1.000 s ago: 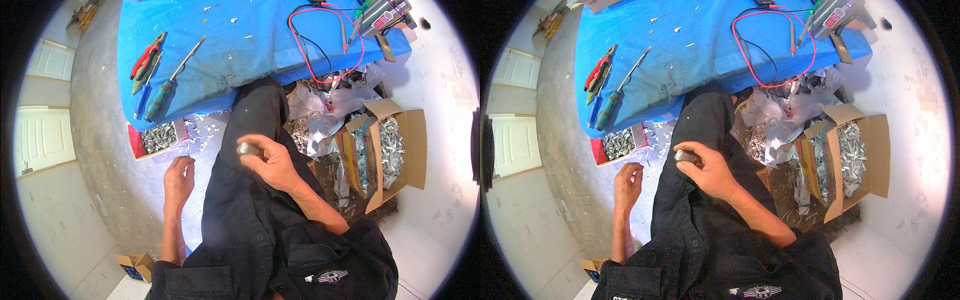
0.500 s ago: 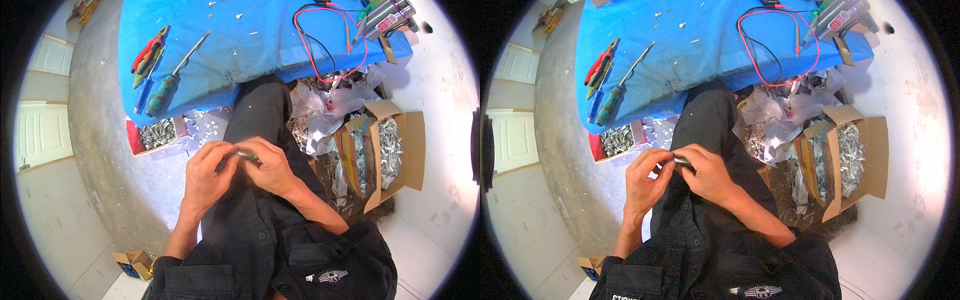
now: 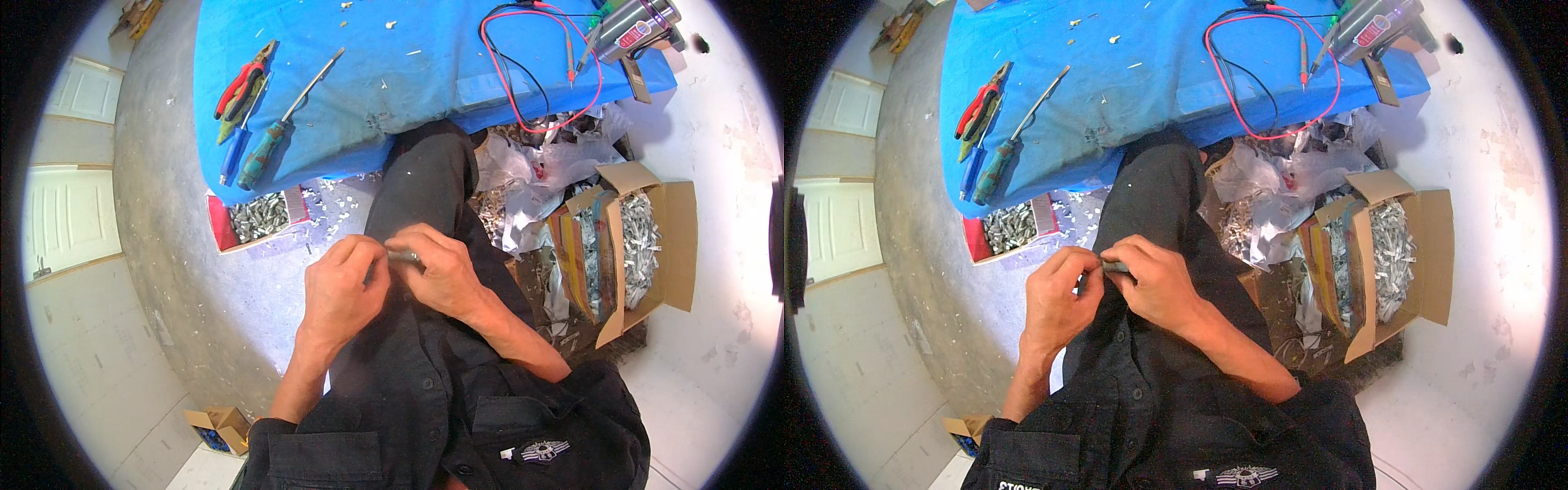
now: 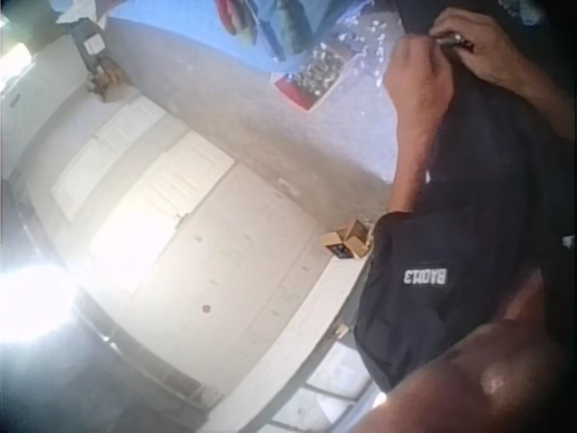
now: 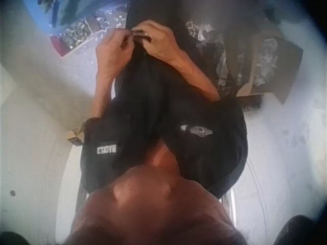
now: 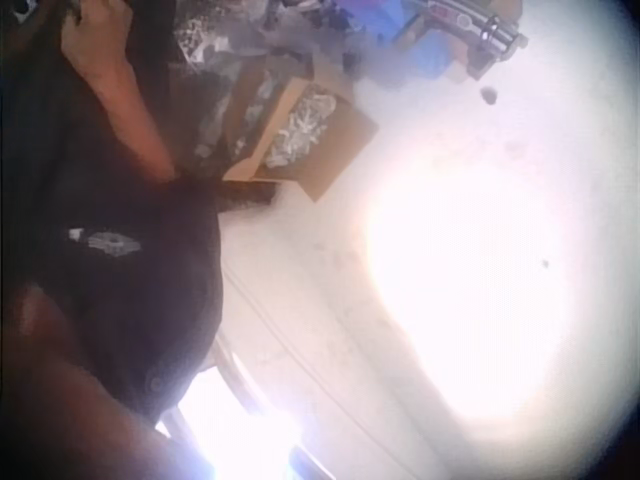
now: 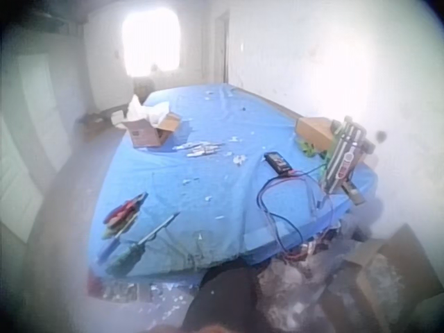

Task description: The person uses a screwdriver to pry open and disassemble small metal components, then uses pliers to manipulate internal parts and wires, and finally reassembles a small metal cylinder by hand.

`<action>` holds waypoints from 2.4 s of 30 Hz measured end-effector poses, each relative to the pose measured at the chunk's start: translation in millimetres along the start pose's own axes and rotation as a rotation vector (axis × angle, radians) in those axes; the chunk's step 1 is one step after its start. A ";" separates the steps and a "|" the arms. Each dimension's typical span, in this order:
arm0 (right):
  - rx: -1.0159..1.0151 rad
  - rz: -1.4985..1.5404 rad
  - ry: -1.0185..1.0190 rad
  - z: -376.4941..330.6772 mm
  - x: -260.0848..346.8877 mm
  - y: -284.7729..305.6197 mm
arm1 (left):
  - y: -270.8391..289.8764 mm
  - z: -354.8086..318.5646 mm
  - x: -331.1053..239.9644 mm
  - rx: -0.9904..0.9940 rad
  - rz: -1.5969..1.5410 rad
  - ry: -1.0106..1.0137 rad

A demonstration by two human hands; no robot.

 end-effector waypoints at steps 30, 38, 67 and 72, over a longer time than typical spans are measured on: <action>-0.023 0.062 -0.074 1.2 -4.7 3.4 | -2.0 -3.7 10.6 -0.006 -0.113 -0.007; 0.022 0.172 -0.137 -1.0 -10.1 -0.3 | 0.6 -0.6 -0.8 0.018 0.049 -0.125; 0.125 -0.033 0.063 -2.1 2.9 -6.6 | -19.5 -20.4 27.5 -0.075 -0.244 0.103; 0.220 -0.011 0.089 -17.5 3.3 -9.7 | 11.5 -12.5 57.8 -0.213 -0.243 0.164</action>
Point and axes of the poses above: each hand's wrist, its own z-axis towards the middle knuckle, its own y-axis out of the back of the hand, x = y × z, the point moved 7 cm from there along z, towards the middle knuckle, and after that the axes turned 11 degrees about y, right-handed, at the moved point
